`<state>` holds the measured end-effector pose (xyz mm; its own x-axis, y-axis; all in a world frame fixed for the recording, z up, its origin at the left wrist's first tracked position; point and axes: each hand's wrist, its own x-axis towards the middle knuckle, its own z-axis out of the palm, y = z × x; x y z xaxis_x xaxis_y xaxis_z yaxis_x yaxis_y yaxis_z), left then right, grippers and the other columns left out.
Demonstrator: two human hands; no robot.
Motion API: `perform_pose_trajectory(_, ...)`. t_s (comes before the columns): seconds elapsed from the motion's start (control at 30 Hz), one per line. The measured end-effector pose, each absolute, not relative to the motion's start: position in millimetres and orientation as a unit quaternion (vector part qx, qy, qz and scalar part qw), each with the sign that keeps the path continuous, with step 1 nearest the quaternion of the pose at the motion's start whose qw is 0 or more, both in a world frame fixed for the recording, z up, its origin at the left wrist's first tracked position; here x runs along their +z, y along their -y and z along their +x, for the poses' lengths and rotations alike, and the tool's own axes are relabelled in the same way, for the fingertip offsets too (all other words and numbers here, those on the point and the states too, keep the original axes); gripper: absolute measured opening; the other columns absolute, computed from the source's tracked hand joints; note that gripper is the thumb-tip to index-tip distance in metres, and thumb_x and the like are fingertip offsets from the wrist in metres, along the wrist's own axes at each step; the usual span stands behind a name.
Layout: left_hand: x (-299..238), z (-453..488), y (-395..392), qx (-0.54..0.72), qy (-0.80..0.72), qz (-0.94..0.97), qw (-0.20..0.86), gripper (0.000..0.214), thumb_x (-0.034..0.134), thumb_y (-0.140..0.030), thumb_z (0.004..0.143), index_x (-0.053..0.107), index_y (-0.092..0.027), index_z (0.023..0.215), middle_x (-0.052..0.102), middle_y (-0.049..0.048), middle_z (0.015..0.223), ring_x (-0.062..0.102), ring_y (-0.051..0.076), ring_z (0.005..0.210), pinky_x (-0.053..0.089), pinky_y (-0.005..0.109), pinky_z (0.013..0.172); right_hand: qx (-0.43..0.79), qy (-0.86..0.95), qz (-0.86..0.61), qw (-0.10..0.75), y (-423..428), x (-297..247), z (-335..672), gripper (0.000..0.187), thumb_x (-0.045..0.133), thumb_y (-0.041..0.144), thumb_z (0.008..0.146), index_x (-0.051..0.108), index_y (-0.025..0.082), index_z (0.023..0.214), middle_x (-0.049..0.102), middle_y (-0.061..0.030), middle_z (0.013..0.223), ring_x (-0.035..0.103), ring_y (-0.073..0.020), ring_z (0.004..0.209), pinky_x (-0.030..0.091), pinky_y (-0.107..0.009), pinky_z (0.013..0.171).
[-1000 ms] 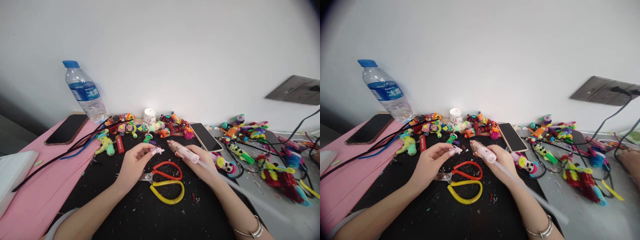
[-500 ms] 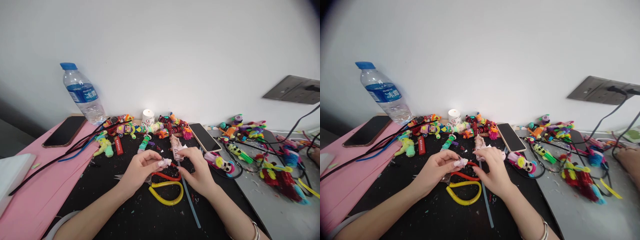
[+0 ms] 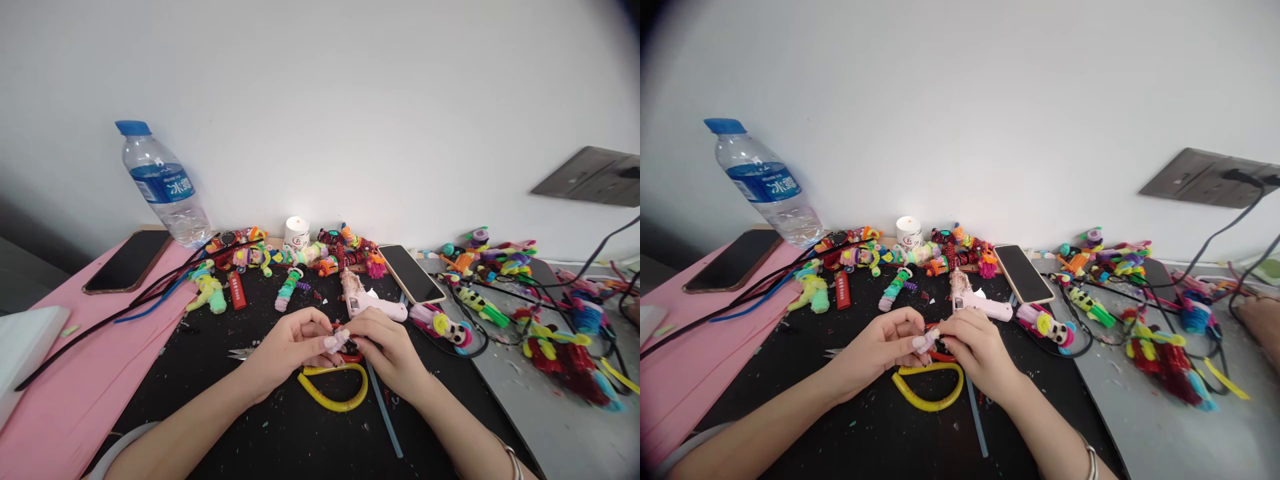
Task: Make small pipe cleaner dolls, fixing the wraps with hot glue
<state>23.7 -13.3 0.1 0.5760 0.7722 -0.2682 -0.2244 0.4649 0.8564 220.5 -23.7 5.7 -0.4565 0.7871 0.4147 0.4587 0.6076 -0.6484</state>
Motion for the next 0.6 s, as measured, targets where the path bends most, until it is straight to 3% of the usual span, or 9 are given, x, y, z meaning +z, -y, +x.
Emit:
perform_pose_trajectory(0.2, 1.0, 24.6, 12.1, 0.351, -0.335, 0.422, 0.766, 0.017, 0.071, -0.021, 0.071, 0.055, -0.016, 0.078, 0.066, -0.0008, 0.075, 0.064, 0.01, 0.067, 0.05, 0.021, 0.067, 0.33, 0.776, -0.394, 0.366, 24.3, 7.7, 218.2, 0.021, 0.051, 0.017, 0.088, 0.068, 0.023, 0.1, 0.066, -0.005, 0.087, 0.061, -0.0161, 0.08, 0.048, -0.029, 0.072)
perform_pose_trajectory(0.6, -0.3, 24.5, 13.4, 0.387, -0.356, 0.481, 0.702, 0.016, 0.072, -0.017, 0.068, 0.057, -0.015, 0.072, 0.063, -0.0029, 0.073, 0.061, 0.01, 0.072, 0.049, 0.021, 0.071, 0.392, 0.744, -0.388, 0.377, 24.3, 8.3, 218.7, 0.023, 0.056, 0.017, 0.085, 0.07, 0.027, 0.101, 0.064, -0.0031, 0.085, 0.059, -0.0145, 0.078, 0.046, -0.026, 0.07)
